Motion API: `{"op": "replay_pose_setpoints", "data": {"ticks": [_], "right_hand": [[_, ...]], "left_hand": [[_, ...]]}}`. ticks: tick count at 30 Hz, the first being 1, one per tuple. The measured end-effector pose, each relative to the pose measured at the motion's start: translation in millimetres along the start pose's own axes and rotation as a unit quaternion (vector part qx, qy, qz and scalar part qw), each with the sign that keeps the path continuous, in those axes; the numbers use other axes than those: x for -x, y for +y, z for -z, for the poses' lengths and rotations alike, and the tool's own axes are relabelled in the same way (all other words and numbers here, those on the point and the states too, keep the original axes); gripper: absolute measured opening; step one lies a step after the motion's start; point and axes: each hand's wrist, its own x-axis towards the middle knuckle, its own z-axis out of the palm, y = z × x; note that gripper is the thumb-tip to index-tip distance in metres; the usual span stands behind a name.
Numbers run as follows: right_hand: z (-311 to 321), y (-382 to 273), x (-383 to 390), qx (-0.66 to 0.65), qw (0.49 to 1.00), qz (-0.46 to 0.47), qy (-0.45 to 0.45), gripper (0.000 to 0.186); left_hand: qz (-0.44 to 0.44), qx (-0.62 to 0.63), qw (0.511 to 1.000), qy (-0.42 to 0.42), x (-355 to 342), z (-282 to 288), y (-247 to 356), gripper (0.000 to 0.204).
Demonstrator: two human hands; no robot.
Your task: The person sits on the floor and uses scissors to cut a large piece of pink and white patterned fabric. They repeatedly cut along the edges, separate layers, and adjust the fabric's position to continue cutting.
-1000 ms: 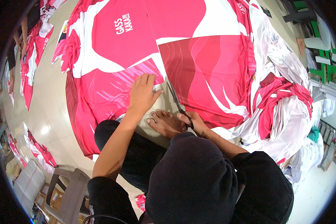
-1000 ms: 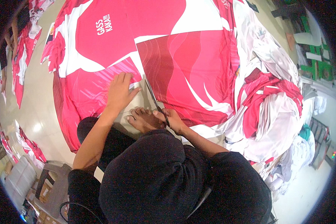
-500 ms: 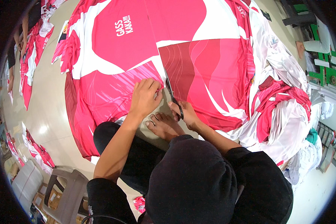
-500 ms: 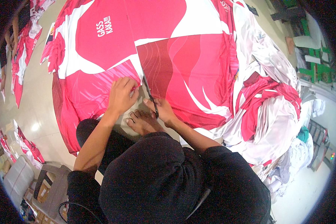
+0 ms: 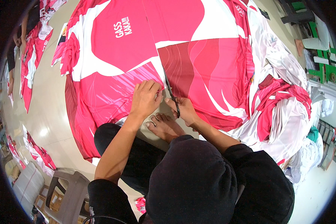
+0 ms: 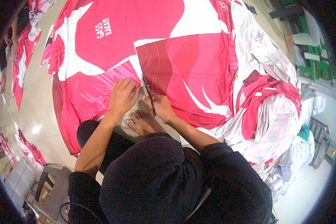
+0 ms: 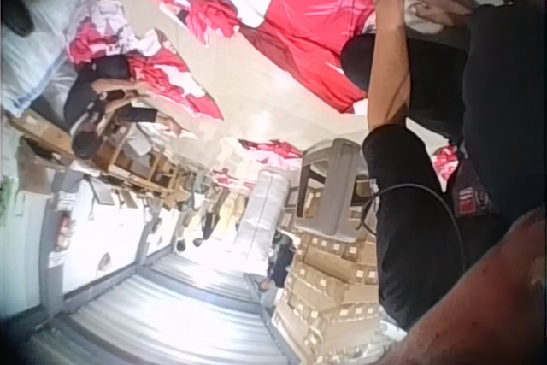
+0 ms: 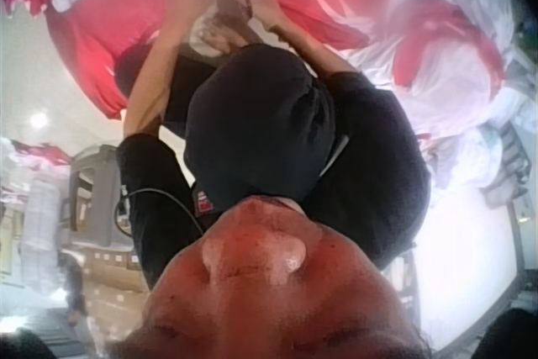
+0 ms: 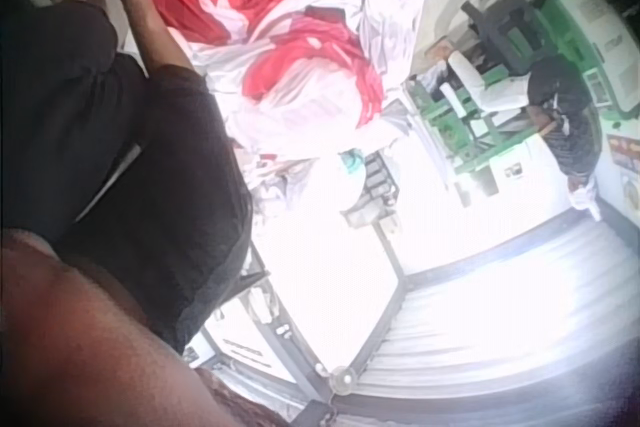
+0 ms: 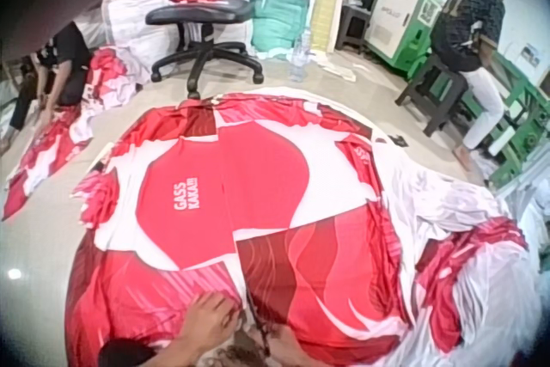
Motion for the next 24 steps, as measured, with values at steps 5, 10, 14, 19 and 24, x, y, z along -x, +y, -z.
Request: {"op": "replay_pose_setpoints", "data": {"ticks": [5,10,14,19,24], "right_hand": [[1.1,5.4,-2.0,0.001,1.000,0.016,-0.005,0.044],[3.3,4.4,-2.9,0.016,1.000,0.011,0.006,0.044],[3.8,-4.9,-8.6,-0.007,1.000,0.020,-0.009,0.043],[-0.2,-21.1,-24.4,-0.019,0.999,0.029,-0.008,0.045],[-5.7,-32.1,-35.5,-0.029,0.999,0.037,0.019,0.047]], "left_hand": [[0.002,-0.002,1.000,0.001,-0.2,0.1,0.6,0.014],[0.002,0.000,1.000,-0.001,-0.4,-0.4,-1.2,0.015],[0.007,0.006,1.000,0.002,-0.1,0.5,-2.0,0.016],[0.007,0.014,1.000,0.005,0.0,4.3,-0.2,0.016],[0.005,0.010,1.000,0.004,0.3,7.7,2.6,0.016]]}}
